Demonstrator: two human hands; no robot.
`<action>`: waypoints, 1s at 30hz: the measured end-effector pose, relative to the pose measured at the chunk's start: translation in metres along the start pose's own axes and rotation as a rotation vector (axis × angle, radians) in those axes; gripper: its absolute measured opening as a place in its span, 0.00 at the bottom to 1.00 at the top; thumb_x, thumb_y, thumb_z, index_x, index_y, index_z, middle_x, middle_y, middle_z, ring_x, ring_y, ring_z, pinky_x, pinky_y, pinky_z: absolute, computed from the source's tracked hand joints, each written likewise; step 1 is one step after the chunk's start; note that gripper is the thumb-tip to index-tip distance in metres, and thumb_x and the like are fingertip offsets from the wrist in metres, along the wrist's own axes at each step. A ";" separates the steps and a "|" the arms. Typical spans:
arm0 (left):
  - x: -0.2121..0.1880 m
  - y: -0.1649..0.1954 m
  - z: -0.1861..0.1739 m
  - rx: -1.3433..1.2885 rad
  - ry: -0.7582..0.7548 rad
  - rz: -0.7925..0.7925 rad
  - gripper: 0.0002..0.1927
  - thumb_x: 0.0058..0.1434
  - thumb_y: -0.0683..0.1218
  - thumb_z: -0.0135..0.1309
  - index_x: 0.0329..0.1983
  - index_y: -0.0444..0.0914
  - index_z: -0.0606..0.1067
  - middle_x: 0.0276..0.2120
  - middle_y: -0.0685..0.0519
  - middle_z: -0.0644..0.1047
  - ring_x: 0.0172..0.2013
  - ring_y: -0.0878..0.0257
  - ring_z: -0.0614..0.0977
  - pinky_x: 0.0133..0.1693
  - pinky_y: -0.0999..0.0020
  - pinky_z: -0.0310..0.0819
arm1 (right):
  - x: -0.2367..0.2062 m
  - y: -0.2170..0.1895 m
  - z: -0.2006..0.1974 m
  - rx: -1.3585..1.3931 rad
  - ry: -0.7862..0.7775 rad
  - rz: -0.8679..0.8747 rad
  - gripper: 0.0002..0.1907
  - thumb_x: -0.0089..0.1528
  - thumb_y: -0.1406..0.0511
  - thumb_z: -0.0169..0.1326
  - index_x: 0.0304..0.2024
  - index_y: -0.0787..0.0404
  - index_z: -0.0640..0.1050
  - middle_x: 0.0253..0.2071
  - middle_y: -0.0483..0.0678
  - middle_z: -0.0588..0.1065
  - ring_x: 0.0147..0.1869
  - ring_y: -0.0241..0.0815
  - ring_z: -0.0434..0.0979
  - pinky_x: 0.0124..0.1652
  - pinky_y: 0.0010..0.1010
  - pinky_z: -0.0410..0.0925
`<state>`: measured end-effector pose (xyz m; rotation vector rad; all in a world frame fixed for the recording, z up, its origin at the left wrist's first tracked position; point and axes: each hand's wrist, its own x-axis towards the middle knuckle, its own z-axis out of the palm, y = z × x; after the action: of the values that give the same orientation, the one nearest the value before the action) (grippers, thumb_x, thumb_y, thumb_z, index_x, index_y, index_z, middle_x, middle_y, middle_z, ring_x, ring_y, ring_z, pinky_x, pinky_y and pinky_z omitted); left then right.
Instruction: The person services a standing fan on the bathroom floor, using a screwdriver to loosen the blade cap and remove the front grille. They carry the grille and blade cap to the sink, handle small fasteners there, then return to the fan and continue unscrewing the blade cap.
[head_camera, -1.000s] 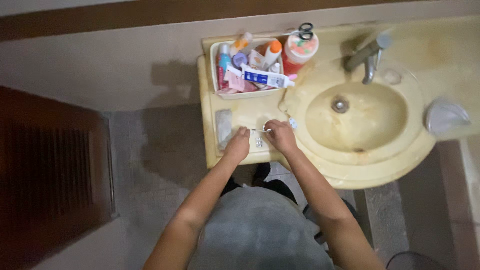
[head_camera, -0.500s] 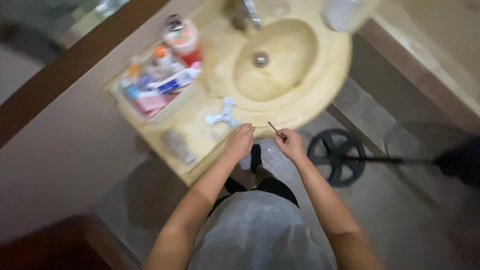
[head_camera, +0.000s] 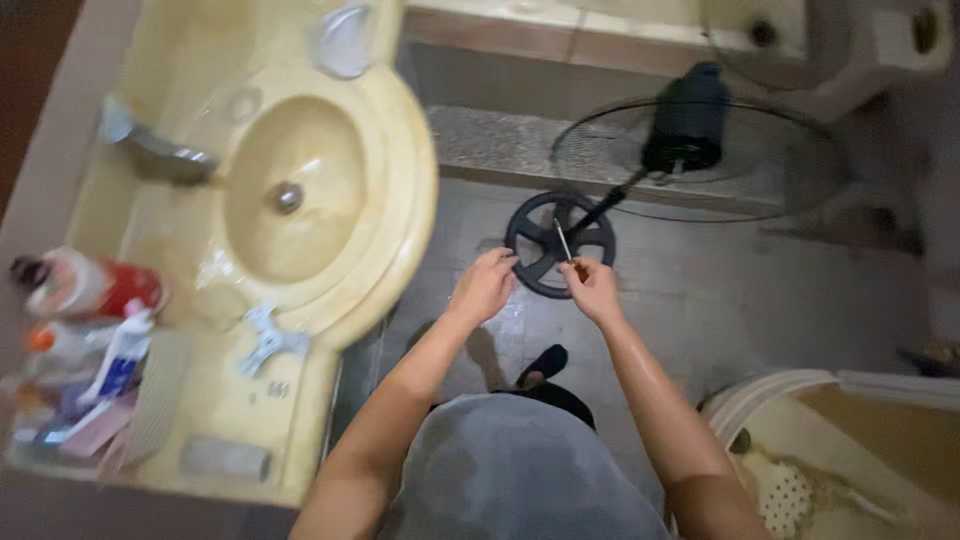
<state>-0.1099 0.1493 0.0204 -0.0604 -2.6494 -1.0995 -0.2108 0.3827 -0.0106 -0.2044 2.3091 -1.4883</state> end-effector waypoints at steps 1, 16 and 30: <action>0.016 0.011 0.010 -0.011 -0.009 0.021 0.16 0.61 0.42 0.55 0.52 0.35 0.78 0.55 0.43 0.76 0.56 0.45 0.77 0.55 0.54 0.73 | 0.006 0.008 -0.018 0.062 0.004 -0.009 0.12 0.67 0.62 0.53 0.40 0.65 0.81 0.26 0.43 0.76 0.28 0.32 0.75 0.30 0.26 0.68; 0.214 0.136 0.163 -0.164 -0.003 0.218 0.16 0.63 0.41 0.55 0.55 0.36 0.77 0.52 0.45 0.77 0.53 0.46 0.79 0.54 0.56 0.74 | 0.078 0.090 -0.237 0.025 0.140 0.024 0.12 0.69 0.62 0.49 0.41 0.64 0.79 0.24 0.44 0.74 0.25 0.33 0.73 0.27 0.27 0.69; 0.282 0.121 0.075 0.095 0.346 0.458 0.25 0.59 0.49 0.66 0.58 0.39 0.73 0.53 0.47 0.73 0.56 0.46 0.73 0.58 0.48 0.61 | 0.099 0.087 -0.217 0.379 0.282 0.091 0.09 0.67 0.64 0.52 0.42 0.64 0.72 0.28 0.45 0.77 0.18 0.32 0.69 0.18 0.26 0.64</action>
<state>-0.3813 0.2693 0.1275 -0.3986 -2.2194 -0.7525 -0.3791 0.5708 -0.0341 0.2242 2.1445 -1.9727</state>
